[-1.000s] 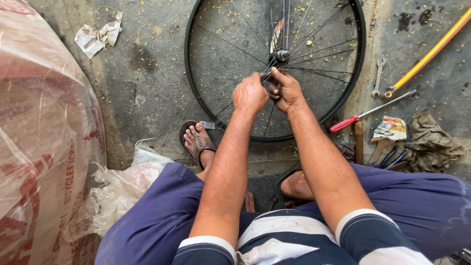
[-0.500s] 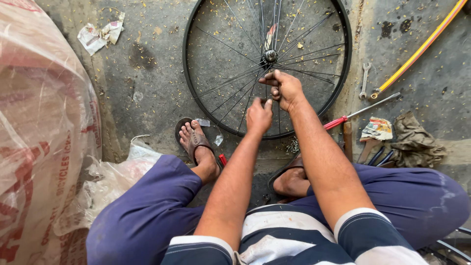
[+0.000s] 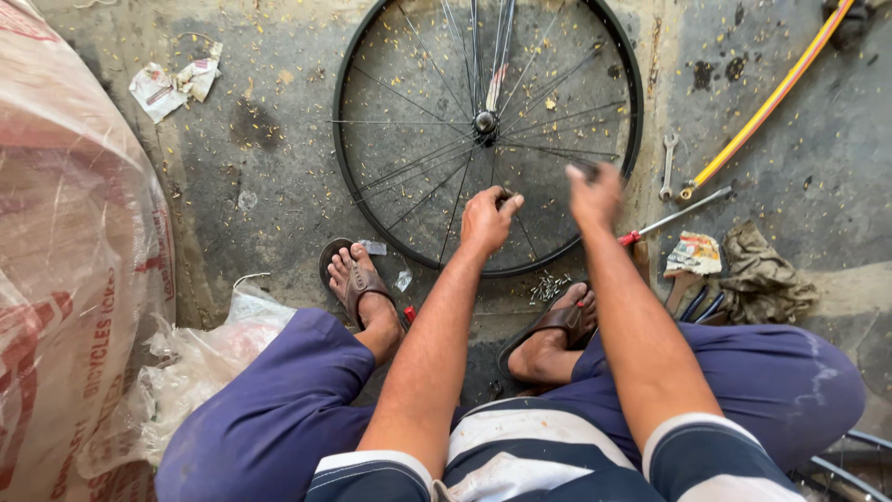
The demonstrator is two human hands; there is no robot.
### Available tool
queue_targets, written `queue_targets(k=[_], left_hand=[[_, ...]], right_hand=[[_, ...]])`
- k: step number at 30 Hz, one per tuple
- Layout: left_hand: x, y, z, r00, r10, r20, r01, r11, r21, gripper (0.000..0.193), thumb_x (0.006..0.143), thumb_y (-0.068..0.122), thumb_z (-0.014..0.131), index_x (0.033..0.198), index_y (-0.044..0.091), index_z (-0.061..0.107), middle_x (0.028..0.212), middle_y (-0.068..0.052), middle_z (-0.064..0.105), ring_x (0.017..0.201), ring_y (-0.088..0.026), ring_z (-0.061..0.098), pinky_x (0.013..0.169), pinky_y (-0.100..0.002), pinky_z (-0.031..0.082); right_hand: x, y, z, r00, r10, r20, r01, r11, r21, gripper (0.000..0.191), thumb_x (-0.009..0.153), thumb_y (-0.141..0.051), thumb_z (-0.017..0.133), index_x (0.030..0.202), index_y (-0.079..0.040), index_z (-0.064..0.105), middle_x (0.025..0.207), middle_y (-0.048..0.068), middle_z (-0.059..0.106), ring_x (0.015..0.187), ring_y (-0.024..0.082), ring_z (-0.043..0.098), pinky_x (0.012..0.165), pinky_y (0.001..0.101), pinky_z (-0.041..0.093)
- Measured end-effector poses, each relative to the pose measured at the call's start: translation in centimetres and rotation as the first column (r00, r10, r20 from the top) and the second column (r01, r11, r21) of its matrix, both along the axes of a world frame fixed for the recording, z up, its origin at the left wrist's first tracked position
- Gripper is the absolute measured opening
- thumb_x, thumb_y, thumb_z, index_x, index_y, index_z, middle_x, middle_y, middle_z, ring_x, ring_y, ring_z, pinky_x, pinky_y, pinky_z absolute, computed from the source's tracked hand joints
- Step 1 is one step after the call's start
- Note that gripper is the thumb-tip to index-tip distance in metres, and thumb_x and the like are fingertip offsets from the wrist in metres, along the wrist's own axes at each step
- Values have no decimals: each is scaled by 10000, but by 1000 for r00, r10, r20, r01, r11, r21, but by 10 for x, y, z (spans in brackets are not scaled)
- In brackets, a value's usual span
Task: The person sits on the floor of a bicycle workshop lacing a bicycle wheel. They thread spokes through the hub, insert each spoke into the rim, and rotate the wheel as they work around it, with loose spokes and a screwdriver lying nearby.
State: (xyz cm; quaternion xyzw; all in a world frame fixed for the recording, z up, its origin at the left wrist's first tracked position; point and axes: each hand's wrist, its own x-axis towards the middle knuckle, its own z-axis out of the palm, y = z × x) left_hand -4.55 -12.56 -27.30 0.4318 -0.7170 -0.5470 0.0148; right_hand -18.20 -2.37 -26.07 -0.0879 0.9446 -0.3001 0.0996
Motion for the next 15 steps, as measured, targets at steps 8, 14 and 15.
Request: queue_targets(k=[8,14,15], left_hand=[[-3,-1,1,994,39,99,-33,997,-66,306,857,310,779,1050,82,711,1060,-159,736,1029,-371,677,870,-476,521],[0,-9,3,987,97,125,-106,992,68,326,859,323,767,1111,119,730,1077,-120,767,1042,-311,721,916,-426,542],[-1,-10,5,985,106,134,-119,988,95,325,861,323,764,1115,122,733,1078,-113,773,1042,-297,731,921,-417,547]], right_hand=[[-14,55,-24,943,-313,116,289,939,184,401,734,-203,910,1050,-56,713,1006,163,715,908,317,698,829,461,569],[-44,33,16,761,-232,605,590,637,-497,266,915,-184,829,1034,-57,628,820,67,581,587,175,540,451,328,435],[-46,29,27,817,-308,488,535,722,-439,256,921,-196,816,1021,-54,628,806,62,600,570,172,537,450,337,426]])
